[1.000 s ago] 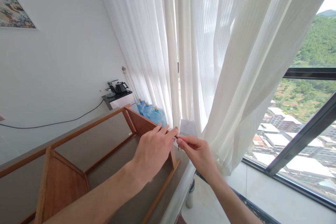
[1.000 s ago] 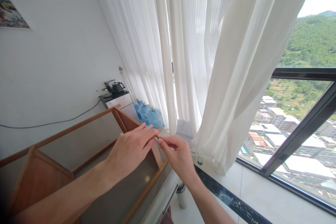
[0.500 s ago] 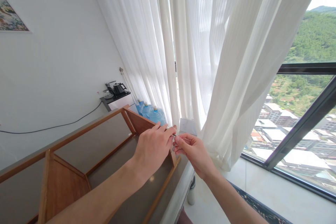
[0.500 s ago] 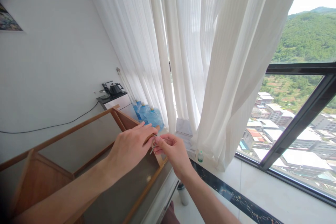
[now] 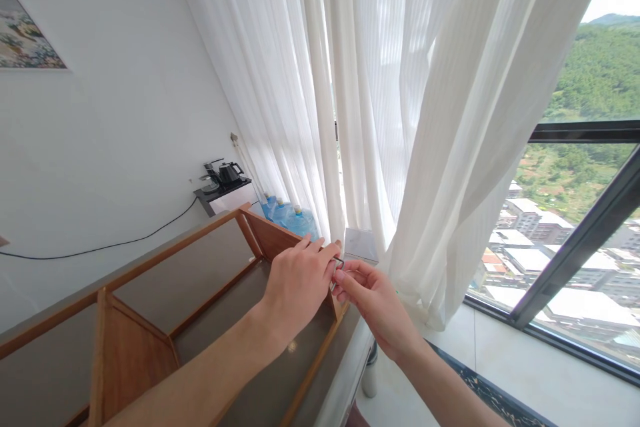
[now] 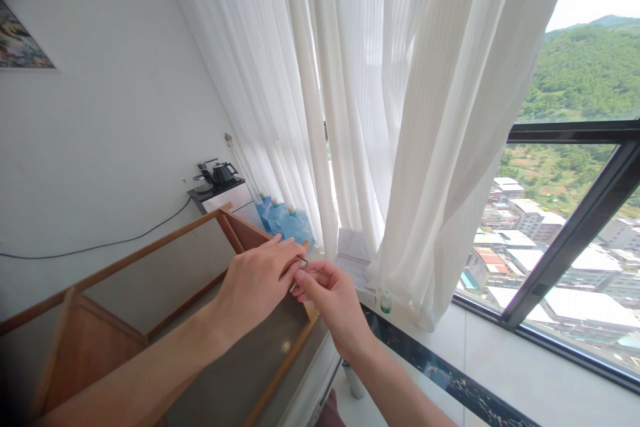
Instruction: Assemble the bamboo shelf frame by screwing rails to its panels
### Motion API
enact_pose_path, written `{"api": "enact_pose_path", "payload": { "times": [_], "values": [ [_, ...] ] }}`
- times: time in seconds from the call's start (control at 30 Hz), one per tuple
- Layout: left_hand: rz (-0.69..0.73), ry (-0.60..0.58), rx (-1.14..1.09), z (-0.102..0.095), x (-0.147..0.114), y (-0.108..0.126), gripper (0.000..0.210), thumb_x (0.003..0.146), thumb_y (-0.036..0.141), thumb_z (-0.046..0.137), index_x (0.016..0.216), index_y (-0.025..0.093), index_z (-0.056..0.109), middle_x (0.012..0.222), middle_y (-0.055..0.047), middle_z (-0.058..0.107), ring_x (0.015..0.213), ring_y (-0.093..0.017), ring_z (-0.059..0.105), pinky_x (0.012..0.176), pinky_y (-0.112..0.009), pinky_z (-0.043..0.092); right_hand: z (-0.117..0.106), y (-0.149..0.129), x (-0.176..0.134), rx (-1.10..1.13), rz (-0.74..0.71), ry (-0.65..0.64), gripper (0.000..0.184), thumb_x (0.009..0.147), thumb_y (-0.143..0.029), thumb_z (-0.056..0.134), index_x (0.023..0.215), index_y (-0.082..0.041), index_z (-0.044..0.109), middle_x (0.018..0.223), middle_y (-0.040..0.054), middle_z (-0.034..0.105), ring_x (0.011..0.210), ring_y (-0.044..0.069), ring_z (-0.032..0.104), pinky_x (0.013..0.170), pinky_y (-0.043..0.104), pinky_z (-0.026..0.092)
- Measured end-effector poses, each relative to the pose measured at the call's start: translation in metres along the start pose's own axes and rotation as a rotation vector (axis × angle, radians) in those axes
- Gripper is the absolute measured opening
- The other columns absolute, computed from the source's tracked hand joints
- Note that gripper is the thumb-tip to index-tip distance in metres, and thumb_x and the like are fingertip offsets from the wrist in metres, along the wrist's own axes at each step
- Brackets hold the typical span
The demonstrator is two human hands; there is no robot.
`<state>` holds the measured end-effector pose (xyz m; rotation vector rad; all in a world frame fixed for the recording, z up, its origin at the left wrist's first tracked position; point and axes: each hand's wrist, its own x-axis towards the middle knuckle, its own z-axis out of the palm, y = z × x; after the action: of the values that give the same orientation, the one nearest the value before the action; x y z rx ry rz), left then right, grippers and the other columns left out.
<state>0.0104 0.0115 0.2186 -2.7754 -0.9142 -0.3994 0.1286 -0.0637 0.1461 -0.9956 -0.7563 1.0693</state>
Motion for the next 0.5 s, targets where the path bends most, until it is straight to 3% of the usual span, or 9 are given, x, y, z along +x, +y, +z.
{"api": "enact_pose_path", "payload": {
  "times": [0.17,0.33,0.5],
  "values": [
    [0.005,0.018,-0.032,0.001,-0.001,-0.001,0.024,0.097,0.023,0.051,0.114,0.032,0.063,0.117,0.003,0.072,0.123,-0.026,0.060,0.090,-0.037,0.054,0.000,0.005,-0.002,-0.138,-0.128,-0.015,0.033,0.082,-0.051,0.073,0.087,-0.019,0.068,0.074,0.0024,0.069,0.072,0.016,0.065,0.071,0.029,0.054],
    [0.005,0.030,-0.028,0.002,-0.001,-0.001,0.022,0.098,0.025,0.048,0.112,0.032,0.063,0.114,0.003,0.072,0.122,-0.024,0.061,0.087,-0.036,0.055,-0.016,0.021,0.001,-0.423,-0.374,0.117,0.025,0.093,-0.045,0.062,0.100,-0.025,0.074,0.096,0.0041,0.071,0.087,0.019,0.066,0.079,0.031,0.052],
    [0.010,0.032,-0.020,0.003,-0.001,-0.001,0.020,0.098,0.024,0.047,0.107,0.030,0.063,0.112,0.002,0.072,0.120,-0.024,0.062,0.085,-0.034,0.053,-0.030,0.033,0.011,-0.606,-0.496,0.157,0.024,0.096,-0.041,0.058,0.098,-0.026,0.076,0.095,0.0045,0.071,0.085,0.018,0.066,0.075,0.030,0.051]
  ]
}}
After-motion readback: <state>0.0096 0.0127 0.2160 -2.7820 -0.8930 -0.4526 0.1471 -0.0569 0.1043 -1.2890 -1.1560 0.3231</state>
